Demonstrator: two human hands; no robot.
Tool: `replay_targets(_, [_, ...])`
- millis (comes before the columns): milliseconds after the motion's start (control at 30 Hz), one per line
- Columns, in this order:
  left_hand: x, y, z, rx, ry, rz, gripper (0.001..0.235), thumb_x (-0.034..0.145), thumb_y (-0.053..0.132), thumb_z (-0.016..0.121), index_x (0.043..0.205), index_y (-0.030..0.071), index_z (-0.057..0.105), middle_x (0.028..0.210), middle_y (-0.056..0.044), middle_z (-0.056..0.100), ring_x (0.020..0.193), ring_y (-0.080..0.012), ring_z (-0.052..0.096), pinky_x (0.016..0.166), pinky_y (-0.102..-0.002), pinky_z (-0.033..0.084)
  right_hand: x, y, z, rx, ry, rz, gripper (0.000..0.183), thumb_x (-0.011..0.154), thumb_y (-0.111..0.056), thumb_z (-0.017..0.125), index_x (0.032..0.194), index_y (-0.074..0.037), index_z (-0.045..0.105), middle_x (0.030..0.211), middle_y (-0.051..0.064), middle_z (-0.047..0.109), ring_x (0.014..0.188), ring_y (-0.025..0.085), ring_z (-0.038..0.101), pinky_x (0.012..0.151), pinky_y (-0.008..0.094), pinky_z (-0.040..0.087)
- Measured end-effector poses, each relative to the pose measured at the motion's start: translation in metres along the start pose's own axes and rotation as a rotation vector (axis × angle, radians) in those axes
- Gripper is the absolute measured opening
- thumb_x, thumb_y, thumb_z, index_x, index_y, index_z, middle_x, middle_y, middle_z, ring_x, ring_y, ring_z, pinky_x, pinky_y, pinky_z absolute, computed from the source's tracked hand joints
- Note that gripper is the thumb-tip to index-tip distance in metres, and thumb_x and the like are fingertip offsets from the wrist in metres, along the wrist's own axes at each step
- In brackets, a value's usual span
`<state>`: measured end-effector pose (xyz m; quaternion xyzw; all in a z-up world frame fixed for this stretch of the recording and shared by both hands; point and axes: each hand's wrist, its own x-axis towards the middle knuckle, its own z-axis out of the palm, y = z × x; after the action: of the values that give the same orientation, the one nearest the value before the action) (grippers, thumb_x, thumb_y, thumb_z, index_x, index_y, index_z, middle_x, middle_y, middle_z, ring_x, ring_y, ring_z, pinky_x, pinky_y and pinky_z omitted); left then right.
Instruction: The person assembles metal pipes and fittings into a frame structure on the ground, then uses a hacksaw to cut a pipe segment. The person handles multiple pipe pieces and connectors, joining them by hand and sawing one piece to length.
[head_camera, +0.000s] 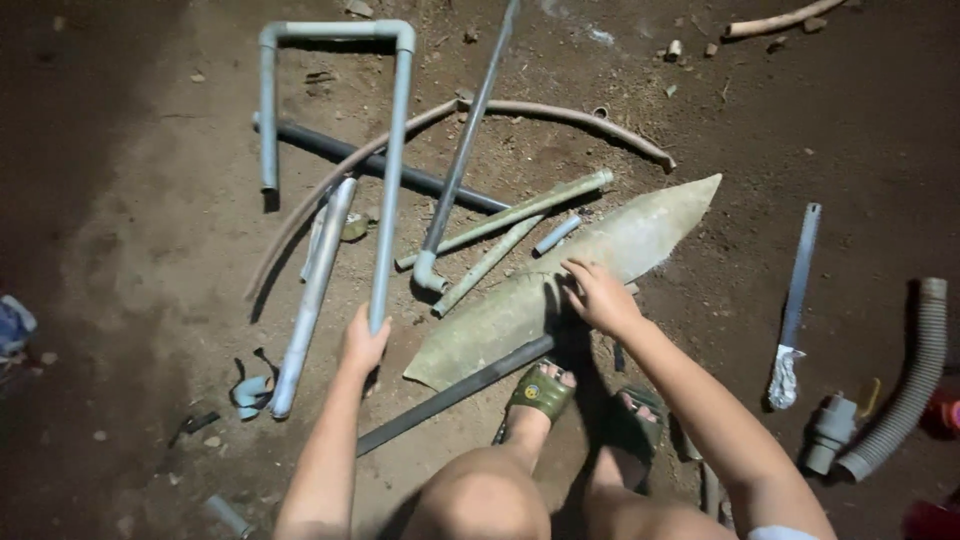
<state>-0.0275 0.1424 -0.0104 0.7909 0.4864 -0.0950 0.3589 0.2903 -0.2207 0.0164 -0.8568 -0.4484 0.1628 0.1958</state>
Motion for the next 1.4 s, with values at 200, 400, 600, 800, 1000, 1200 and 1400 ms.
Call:
replay_targets(200, [0.005,0.003,-0.008,0.007,0.029,-0.042,0.066,0.098,0.044,0.072,0.155,0.016,0.055,0.139,-0.023,0.07,0.131,-0.0417,0.067,0.103,-0.054,0.059,-0.06,0.047,0.004,0.064,0.047,0.223,0.046,0.102,-0.023,0.067,0.146,-0.01,0.063,0.146,0.017,0.066,0.135,0.037,0.065,0.116,0.05,0.051])
replay_targets(400, [0.0,0.004,-0.015,0.065,0.109,-0.14,0.06,0.104,0.046,0.065,0.153,0.012,0.057,0.133,-0.025,0.071,0.125,-0.0435,0.07,0.097,-0.058,0.06,-0.087,0.04,-0.003,0.106,0.042,0.339,0.045,0.105,-0.023,0.065,0.146,-0.004,0.064,0.147,0.023,0.063,0.142,0.039,0.059,0.123,0.051,0.045])
replay_targets(600, [-0.01,-0.001,-0.024,-0.158,0.134,-0.171,0.077,0.099,0.062,0.073,0.153,0.008,0.058,0.138,-0.024,0.069,0.13,-0.0428,0.066,0.102,-0.057,0.057,-0.097,0.04,0.006,0.124,0.032,0.349,0.044,0.105,-0.022,0.065,0.145,-0.004,0.065,0.145,0.022,0.063,0.142,0.039,0.059,0.122,0.052,0.046])
replay_targets(800, [-0.023,-0.013,-0.035,-0.145,0.19,-0.088,0.061,0.101,0.063,0.07,0.136,0.013,0.068,0.123,-0.02,0.077,0.121,-0.0385,0.072,0.099,-0.052,0.06,-0.11,0.056,0.018,0.075,0.117,0.266,0.042,0.103,-0.018,0.069,0.14,0.002,0.067,0.139,0.028,0.065,0.137,0.045,0.061,0.119,0.053,0.048])
replay_targets(1000, [-0.025,-0.045,-0.059,-0.141,0.471,-0.096,0.033,0.109,0.039,0.068,0.12,0.008,0.074,0.118,-0.022,0.075,0.119,-0.042,0.071,0.101,-0.056,0.057,-0.114,0.057,0.014,0.049,0.088,0.334,0.043,0.104,-0.02,0.068,0.143,-0.002,0.066,0.142,0.023,0.064,0.14,0.04,0.06,0.12,0.05,0.047])
replay_targets(1200, [0.011,0.03,-0.03,0.102,0.699,0.726,0.01,0.101,0.014,0.074,0.11,0.013,0.075,0.109,-0.009,0.071,0.11,-0.0309,0.073,0.099,-0.041,0.057,-0.109,0.049,0.01,0.065,0.058,0.475,0.043,0.105,-0.023,0.067,0.145,-0.005,0.066,0.146,0.02,0.063,0.142,0.036,0.06,0.12,0.05,0.047])
replay_targets(1400, [0.07,0.158,0.075,0.499,0.023,0.762,0.051,0.098,0.029,0.068,0.146,0.012,0.061,0.141,-0.013,0.068,0.144,-0.0315,0.057,0.114,-0.052,0.051,-0.111,0.04,0.009,0.093,0.089,0.386,0.043,0.102,-0.019,0.069,0.143,-0.007,0.066,0.142,0.021,0.064,0.14,0.039,0.06,0.119,0.049,0.047])
